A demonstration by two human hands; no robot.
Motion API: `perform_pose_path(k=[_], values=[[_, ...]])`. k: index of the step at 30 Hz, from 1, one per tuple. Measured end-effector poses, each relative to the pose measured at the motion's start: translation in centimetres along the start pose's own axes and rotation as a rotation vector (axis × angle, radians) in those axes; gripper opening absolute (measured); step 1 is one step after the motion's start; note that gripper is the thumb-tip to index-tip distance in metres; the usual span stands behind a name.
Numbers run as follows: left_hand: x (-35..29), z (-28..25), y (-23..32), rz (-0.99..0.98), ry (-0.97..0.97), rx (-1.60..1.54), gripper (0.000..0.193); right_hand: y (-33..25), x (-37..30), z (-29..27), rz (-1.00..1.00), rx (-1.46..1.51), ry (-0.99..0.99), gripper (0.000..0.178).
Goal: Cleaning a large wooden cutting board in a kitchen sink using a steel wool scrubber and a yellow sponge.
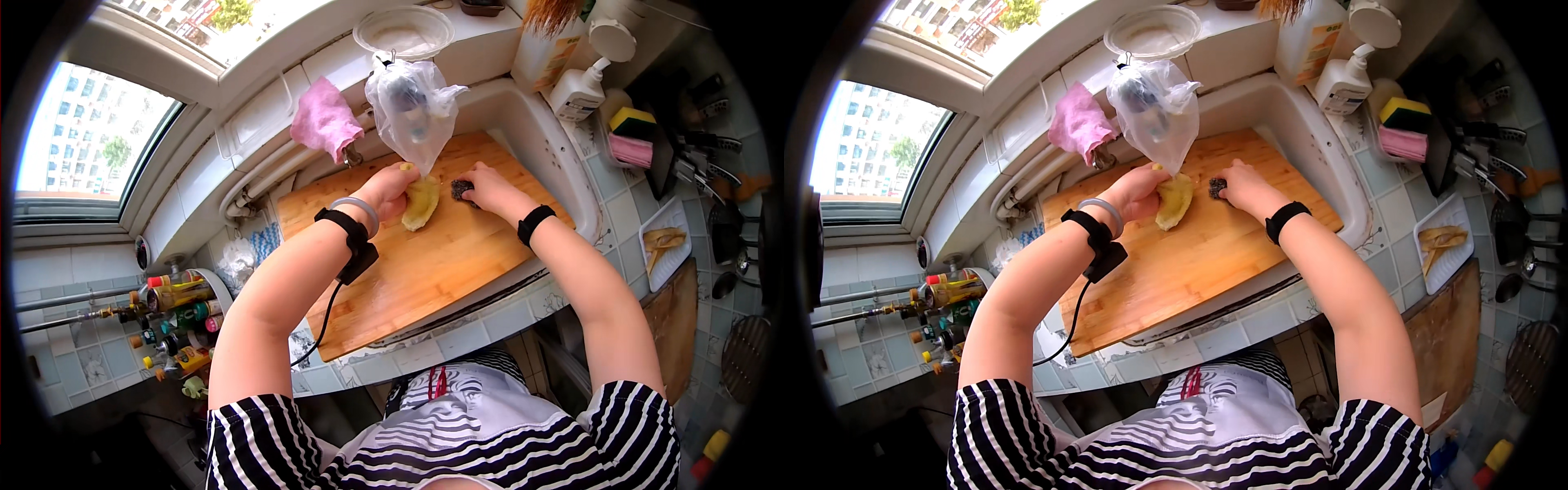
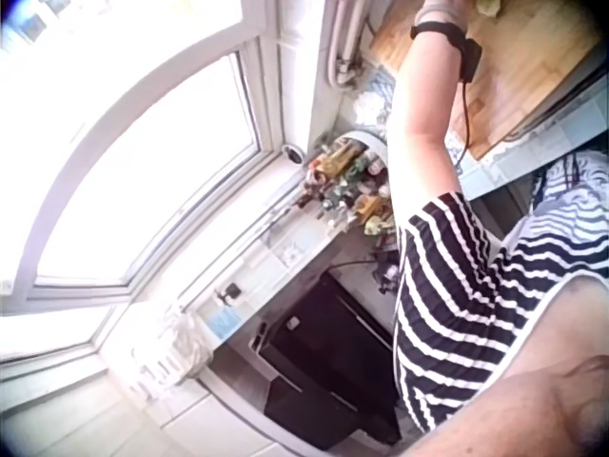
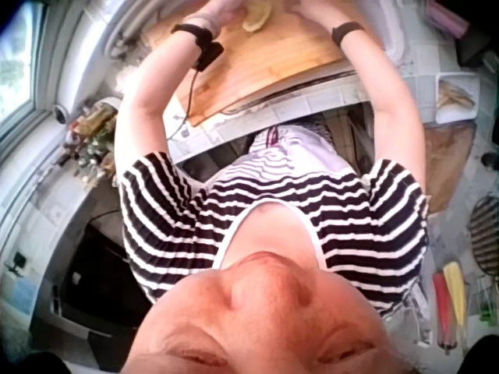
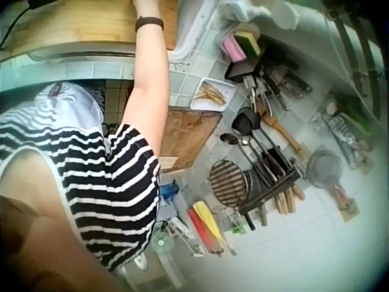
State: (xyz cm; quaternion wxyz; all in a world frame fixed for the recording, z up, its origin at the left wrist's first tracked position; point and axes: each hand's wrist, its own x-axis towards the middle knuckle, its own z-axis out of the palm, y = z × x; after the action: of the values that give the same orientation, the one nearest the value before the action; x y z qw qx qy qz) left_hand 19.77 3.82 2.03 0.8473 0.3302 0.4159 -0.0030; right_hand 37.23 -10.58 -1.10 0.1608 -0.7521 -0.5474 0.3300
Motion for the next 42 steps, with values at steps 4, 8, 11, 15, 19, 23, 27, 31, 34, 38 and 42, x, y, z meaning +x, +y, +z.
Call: perform_pose_path(k=[4, 8, 11, 15, 19, 23, 27, 31, 34, 38, 42], values=[[-3.4, 0.1, 1.1, -0.090, 0.016, 0.169, 0.023, -2.5, -0.3, 1.8, 0.059, -0.084, -0.015, 0.029], [-11.4, -0.3, 3.1, -0.123, 0.137, 0.349, 0.018, -9.4, -3.7, 3.3, -0.176, 0.102, -0.109, 0.041], [-15.6, -3.7, 2.2, -0.070, 0.164, 0.208, 0.016, -13.8, -6.5, 4.5, -0.417, 0.213, -0.167, 0.039], [-18.4, -4.6, 1.1, -0.037, 0.277, 0.085, 0.016, -9.0, -4.7, 3.2, -0.355, 0.182, -0.023, 0.031], [-19.4, -5.0, 0.4, 0.023, 0.384, 0.117, 0.018, -8.6, -3.4, 3.3, -0.131, 0.044, 0.014, 0.029], [-20.4, -4.6, 0.5, 0.054, 0.440, 0.094, 0.019, -15.9, -5.5, 5.8, -0.339, 0.074, 0.010, 0.033], [-20.2, -5.5, 0.6, 0.037, 0.432, 0.030, 0.022, -17.3, -9.8, 4.6, -0.572, 0.227, -0.140, 0.033], [-20.3, -5.3, 0.3, 0.059, 0.416, 0.136, 0.033, -7.8, -8.5, 2.0, -0.214, 0.193, -0.096, 0.026], [-19.1, -5.9, 0.0, 0.046, 0.334, 0.169, 0.037, -8.5, -8.7, 2.0, -0.138, -0.023, -0.017, 0.026], [-18.1, -5.8, 0.2, 0.036, 0.216, 0.158, 0.038, -15.0, -9.5, 4.4, -0.358, 0.106, -0.025, 0.033], [-19.5, -3.6, 0.3, 0.051, 0.222, 0.031, 0.034, -12.1, -10.8, 3.1, -0.308, 0.079, -0.067, 0.035]])
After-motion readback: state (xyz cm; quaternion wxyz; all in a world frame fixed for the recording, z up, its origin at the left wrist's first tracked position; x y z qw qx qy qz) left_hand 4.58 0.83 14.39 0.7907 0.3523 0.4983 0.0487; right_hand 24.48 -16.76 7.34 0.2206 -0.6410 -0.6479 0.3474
